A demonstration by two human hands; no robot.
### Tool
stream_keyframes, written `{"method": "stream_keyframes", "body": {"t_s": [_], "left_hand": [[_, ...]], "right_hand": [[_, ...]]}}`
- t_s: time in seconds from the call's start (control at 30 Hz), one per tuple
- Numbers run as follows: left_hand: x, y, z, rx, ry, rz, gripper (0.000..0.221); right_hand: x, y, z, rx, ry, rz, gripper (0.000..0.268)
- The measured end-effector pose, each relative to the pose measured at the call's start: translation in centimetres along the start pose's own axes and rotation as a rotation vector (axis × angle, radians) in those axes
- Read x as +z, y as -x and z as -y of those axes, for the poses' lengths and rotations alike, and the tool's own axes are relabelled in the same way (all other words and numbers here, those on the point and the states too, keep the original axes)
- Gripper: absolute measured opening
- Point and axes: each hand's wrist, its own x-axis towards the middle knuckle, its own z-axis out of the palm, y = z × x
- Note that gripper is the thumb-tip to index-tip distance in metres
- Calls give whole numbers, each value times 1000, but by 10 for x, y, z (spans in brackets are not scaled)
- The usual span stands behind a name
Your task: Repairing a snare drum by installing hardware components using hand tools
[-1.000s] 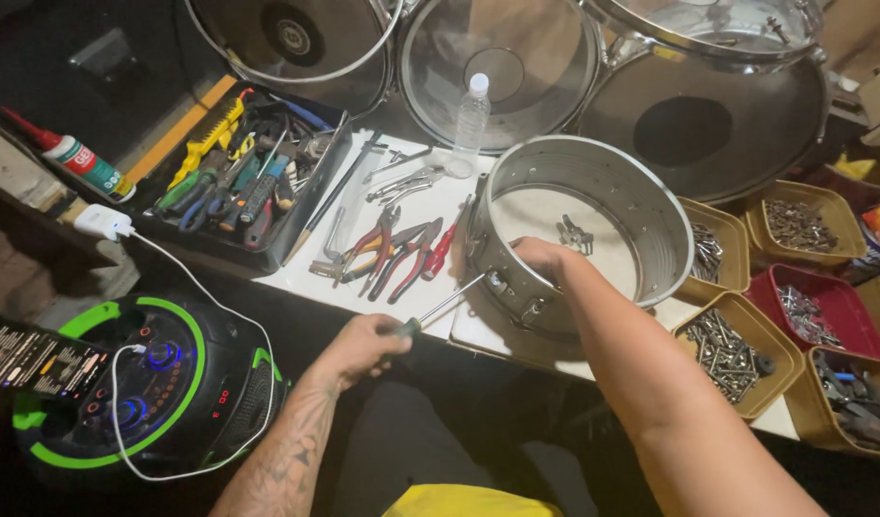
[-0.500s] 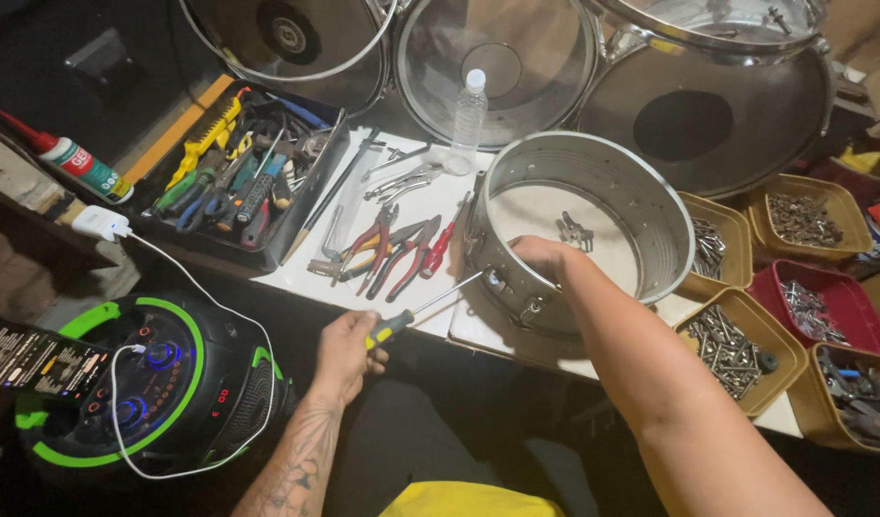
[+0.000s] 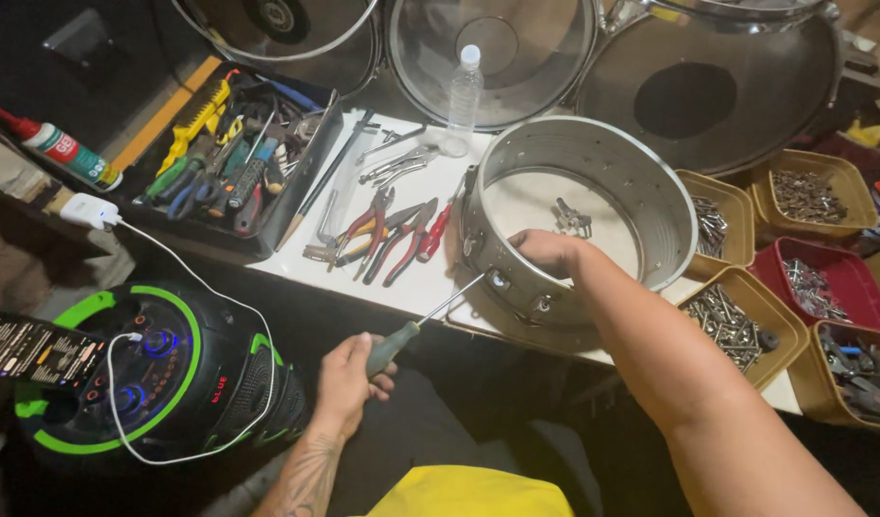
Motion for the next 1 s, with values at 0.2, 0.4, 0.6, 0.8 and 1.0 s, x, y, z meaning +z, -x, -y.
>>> {"method": "stream_keyframes", "body": {"t_s": [0.2,0.4,0.6,0.8,1.0], "left_hand": [[12,17,-14,110,-235,-75,33],[5,4,-1,121,-8,-82,18],[13,20,-18,42,-69,-60,19],[12,19,-14,90,-177,-62,20],[18,26,-25,50,-208,-113,18]], "right_hand": [[0,6,3,-24,-40,-5,29],[0,7,1,-92,-38,4,24],[1,-8,5,-6,261,-188,31],[4,0,13,12,302,-86,29],[7,11,14,-34,167,-125,26]]}}
